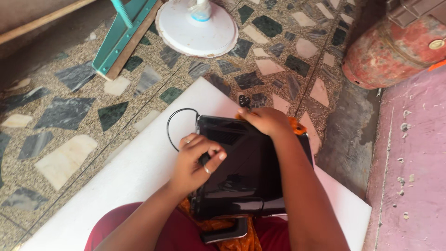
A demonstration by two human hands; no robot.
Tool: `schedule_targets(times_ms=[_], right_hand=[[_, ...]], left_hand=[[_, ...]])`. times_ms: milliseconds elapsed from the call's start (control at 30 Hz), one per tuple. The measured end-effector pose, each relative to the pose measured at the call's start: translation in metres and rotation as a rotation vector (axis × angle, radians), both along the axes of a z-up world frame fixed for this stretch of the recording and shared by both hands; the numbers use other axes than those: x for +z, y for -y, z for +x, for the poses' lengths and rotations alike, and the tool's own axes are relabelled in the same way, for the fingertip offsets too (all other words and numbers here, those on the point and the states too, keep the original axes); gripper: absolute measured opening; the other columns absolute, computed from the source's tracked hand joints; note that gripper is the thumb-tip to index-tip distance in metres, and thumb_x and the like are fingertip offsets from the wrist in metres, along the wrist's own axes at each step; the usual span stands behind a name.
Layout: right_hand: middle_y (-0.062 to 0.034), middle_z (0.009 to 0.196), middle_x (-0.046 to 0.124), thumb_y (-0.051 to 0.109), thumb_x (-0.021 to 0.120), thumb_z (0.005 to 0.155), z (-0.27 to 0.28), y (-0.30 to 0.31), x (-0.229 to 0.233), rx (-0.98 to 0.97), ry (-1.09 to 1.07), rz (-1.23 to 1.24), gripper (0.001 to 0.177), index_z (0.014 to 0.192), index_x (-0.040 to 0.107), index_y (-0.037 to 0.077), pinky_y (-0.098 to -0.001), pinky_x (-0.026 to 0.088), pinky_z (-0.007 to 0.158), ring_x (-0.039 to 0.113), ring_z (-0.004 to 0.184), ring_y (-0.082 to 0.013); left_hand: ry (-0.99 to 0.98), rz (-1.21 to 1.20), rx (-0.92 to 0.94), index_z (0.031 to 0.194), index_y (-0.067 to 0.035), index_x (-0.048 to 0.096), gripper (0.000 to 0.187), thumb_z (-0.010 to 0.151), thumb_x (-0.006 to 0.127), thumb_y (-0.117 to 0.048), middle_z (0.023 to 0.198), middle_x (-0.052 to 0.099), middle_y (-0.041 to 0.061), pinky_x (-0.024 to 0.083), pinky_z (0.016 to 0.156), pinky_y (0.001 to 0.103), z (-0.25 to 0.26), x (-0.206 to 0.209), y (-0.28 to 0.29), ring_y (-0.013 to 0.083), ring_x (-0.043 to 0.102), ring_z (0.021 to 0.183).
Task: The person wipes the exterior of a small black air fryer using an orange cloth. They rotate the appliance to clean multiple sides, including the front, top, and back, while sitting on the floor.
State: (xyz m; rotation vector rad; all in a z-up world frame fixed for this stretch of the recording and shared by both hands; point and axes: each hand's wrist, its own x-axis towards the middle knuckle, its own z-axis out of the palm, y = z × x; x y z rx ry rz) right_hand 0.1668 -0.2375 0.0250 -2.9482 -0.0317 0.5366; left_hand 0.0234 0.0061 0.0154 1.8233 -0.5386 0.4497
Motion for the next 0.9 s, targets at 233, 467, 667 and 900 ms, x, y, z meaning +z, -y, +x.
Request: schedule_targets(times_ms=[233,467,667,900], right_hand=[[-0.01,0.107,0.074,0.073,0.044,0.091,-0.032,-0.104,0.018,0.221,0.12,0.125,0.066,0.114,0.073,0.017,-0.0445,0.054,0.086,0.07,0.104,-0.0304],[-0.0093,0.099,0.073,0.066,0.048,0.094,-0.037,-0.107,0.009,0.198,0.236,0.242,0.059,0.108,0.071,0.013,-0.0439,0.052,0.083,0.07,0.097,-0.0287],[-0.0112,0.093,0.077,0.071,0.049,0.089,-0.033,-0.064,0.013,-0.082,0.14,0.231,0.063,0.1,0.076,0.015,-0.0433,0.052,0.084,0.071,0.092,-0.0282],[-0.013,0.109,0.072,0.068,0.054,0.087,-0.034,0.031,0.004,-0.254,0.254,0.164,0.063,0.112,0.075,0.014,-0.0469,0.05,0.089,0.067,0.105,-0.0318]], left_hand=[[0.076,-0.179,0.034,0.094,-0.006,0.068,0.008,0.095,0.072,-0.012,0.091,0.067,0.005,0.042,0.091,0.035,0.014,-0.018,-0.001,0.0233,0.059,0.091],[-0.036,-0.223,0.024,0.097,-0.005,0.068,0.009,0.097,0.071,-0.013,0.094,0.068,0.006,0.042,0.096,0.035,0.001,-0.021,-0.007,0.0223,0.061,0.095],[0.021,-0.097,0.007,0.099,-0.007,0.071,0.011,0.093,0.075,-0.015,0.097,0.071,0.003,0.043,0.098,0.035,0.0,-0.012,-0.006,0.023,0.061,0.102],[0.046,-0.023,-0.004,0.101,-0.009,0.073,0.016,0.09,0.079,-0.018,0.102,0.069,0.003,0.042,0.1,0.036,-0.001,-0.007,-0.004,0.0237,0.057,0.108]])
